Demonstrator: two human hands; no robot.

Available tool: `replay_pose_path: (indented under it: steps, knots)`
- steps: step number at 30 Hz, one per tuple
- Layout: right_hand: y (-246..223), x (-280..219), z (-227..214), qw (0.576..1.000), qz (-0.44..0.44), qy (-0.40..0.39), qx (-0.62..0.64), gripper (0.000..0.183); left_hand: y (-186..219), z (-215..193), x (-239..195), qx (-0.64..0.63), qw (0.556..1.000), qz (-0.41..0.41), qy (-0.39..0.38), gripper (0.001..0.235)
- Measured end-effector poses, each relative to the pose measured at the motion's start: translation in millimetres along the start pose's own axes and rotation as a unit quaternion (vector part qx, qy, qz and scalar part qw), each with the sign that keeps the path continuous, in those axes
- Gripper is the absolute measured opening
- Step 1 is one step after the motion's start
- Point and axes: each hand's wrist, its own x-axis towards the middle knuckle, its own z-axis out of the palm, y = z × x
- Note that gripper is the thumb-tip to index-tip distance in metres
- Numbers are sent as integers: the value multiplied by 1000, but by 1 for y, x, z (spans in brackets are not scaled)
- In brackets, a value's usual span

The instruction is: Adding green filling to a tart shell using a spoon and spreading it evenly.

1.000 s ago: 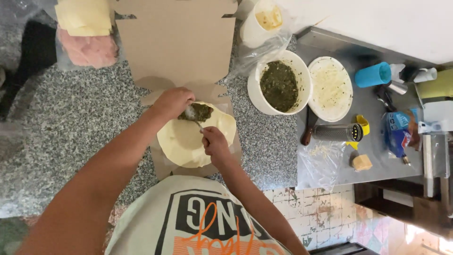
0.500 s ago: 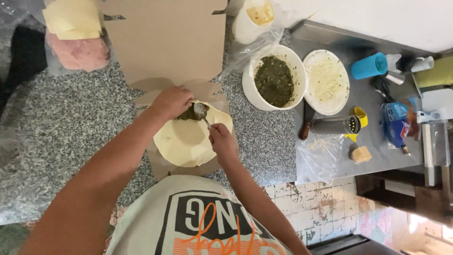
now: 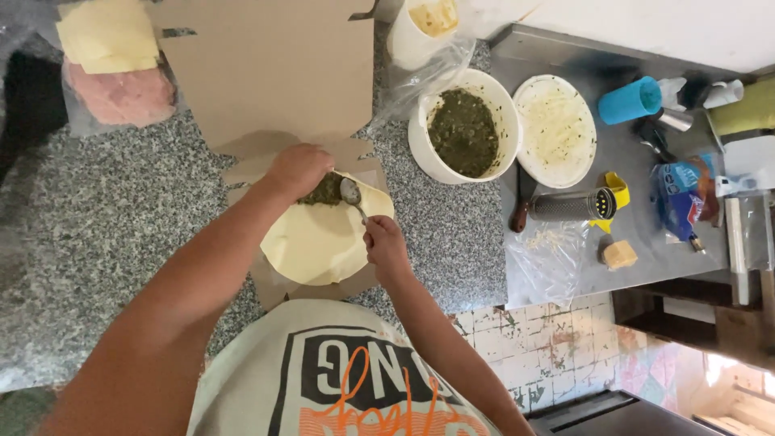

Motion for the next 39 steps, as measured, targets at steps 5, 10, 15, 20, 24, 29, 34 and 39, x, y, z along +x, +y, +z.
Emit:
replay_pose_path:
  steps: [5, 10, 15, 20, 24, 29, 34, 39]
  knots:
    - [-1, -1, -3, 1000, 1, -13, 27, 22, 9, -52, -30, -34, 999, -32, -23, 32]
    - [9, 2, 13, 999, -3, -42, 8, 17, 10, -65, -69, -100, 992, -75, 21, 35]
    - [23, 12, 30, 991, -27, -124, -52, 18, 0, -34, -75, -34, 989, -133, -59, 21]
    - [12, -1, 32, 990, -37, -106, -87, 18, -15, -14, -71, -44, 990, -132, 18, 19]
    - [20, 7, 41, 984, -55, -120, -122, 19, 2, -40, -78, -68, 989, -134, 13, 26]
    - [29, 6, 36, 982, -58, -101, -148, 19, -1, -37, -85, -105, 985, -139, 19, 29]
    - [24, 7, 17, 971, -90, -55, -216, 20, 14, -52, -102, -97, 985, -145, 10, 29]
    - [7, -25, -3, 996, -61, -19, -60, 17, 12, -49, -115, -102, 983, -152, 3, 35]
